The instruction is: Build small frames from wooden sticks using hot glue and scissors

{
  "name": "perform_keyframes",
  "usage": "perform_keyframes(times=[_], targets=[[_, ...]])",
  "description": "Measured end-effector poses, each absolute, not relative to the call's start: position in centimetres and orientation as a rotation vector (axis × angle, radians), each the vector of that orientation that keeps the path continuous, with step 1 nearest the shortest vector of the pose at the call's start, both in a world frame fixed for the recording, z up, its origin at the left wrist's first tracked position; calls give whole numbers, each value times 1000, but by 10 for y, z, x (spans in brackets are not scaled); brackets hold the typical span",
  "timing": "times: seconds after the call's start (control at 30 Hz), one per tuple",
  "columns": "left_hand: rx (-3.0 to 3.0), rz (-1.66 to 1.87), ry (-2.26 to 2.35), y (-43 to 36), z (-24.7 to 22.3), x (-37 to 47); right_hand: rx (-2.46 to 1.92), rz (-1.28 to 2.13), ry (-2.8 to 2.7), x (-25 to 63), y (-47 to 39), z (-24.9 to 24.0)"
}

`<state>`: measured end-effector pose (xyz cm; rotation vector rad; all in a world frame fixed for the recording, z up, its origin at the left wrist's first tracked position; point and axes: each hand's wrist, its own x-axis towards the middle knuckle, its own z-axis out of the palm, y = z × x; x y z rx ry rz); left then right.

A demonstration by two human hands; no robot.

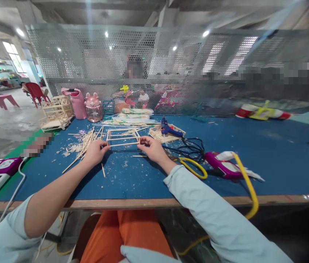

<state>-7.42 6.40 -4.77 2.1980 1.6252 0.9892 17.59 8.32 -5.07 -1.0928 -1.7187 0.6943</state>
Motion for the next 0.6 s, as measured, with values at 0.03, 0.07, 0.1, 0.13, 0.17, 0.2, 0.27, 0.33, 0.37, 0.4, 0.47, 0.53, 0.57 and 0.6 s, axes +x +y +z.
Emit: perform_keyframes(times=[0.03,0.07,0.1,0.13,0.17,0.2,0.27,0.33,0.37,0.4,0.47,0.53,0.57,0.6], targets=[[2141,974,1619,63,-47,-74,-1078,738,-1705,176,84,-51],[2097,965,1612,62,-46,-73,-1064,775,-1696,176,84,-52],[2062,963,1606,60,-44,-73,-1049,814,-1681,176,85,-52],[2032,967,1603,59,-43,-72,-1035,848,-1666,176,85,-52],[2002,978,1601,59,-43,-72,-1021,874,-1653,176,85,-53],[1974,995,1598,58,-42,-72,-1011,887,-1644,176,85,-52],[1924,1041,1595,58,-41,-72,-1002,880,-1646,176,84,-52],[1892,1089,1590,58,-40,-72,-1009,857,-1652,176,84,-51],[1878,1110,1585,59,-40,-72,-1019,846,-1653,176,83,-50],[1867,1125,1577,59,-40,-72,-1030,837,-1653,176,83,-49],[1854,1140,1544,59,-41,-72,-1045,831,-1651,176,83,-49],[1847,1157,1499,59,-41,-72,-1047,836,-1652,176,83,-48],[1840,1166,1473,59,-41,-72,-1044,838,-1655,176,83,-49],[1826,1178,1446,59,-42,-71,-1042,840,-1656,176,83,-49]])
